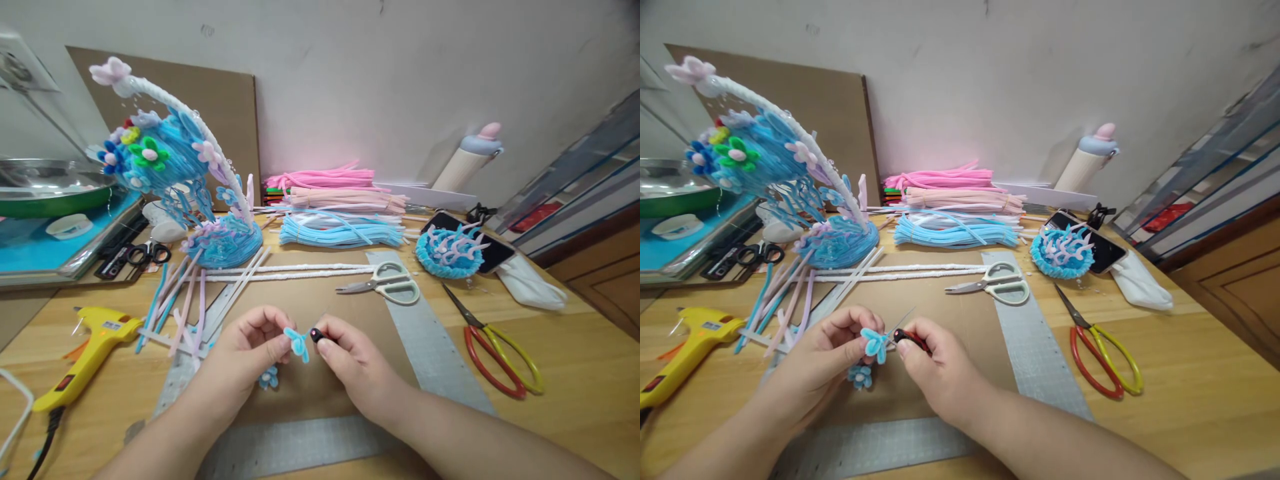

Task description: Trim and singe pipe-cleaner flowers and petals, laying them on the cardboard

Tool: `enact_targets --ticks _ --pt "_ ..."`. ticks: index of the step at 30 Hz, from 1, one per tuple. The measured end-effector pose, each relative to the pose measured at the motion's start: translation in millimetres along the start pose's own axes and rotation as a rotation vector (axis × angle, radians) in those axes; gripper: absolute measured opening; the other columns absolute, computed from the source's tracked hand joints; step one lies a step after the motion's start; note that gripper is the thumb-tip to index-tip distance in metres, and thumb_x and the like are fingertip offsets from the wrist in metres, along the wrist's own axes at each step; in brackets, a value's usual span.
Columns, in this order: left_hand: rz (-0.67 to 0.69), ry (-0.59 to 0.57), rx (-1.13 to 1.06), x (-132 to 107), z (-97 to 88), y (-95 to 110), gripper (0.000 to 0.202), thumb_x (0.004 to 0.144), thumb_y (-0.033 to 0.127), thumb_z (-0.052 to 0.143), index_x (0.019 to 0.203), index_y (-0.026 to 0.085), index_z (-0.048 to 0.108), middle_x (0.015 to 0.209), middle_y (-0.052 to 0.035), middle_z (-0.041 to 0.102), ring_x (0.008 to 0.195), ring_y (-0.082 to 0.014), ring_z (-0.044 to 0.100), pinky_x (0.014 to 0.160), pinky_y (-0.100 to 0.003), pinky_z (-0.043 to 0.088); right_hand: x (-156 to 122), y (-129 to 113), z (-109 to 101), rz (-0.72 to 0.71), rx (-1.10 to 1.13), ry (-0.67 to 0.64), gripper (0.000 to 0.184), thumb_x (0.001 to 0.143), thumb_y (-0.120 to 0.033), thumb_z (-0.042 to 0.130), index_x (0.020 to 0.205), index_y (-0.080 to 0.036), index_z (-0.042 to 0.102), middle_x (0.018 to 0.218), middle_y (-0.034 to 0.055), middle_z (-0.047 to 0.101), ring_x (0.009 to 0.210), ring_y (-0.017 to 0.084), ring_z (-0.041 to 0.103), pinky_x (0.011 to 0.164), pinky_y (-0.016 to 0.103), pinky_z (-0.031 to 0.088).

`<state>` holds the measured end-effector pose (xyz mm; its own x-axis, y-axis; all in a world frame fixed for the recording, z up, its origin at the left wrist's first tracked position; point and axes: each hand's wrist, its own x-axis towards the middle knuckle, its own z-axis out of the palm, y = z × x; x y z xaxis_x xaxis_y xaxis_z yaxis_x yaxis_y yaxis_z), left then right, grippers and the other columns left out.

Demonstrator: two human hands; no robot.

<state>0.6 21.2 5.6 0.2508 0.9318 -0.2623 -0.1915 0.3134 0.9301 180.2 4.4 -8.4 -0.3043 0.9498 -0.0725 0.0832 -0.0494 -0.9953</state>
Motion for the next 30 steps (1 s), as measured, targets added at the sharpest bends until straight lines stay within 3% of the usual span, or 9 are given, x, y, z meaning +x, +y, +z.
enact_targets --ticks 30 --pt "0.017 -0.018 -0.034 -1.1 -1.6 -1.3 0.030 0.062 0.038 0.091 0.073 0.020 0.069 0.070 0.0020 0.067 0.061 -0.0101 0.056 0.058 -0.019 0.046 -1.1 3.7 0.6 -0.007 0.003 -0.006 0.029 0.085 -0.048 0.053 0.071 -0.023 0.045 0.066 -0.0053 0.039 0.063 0.013 0.034 0.059 0.027 0.032"
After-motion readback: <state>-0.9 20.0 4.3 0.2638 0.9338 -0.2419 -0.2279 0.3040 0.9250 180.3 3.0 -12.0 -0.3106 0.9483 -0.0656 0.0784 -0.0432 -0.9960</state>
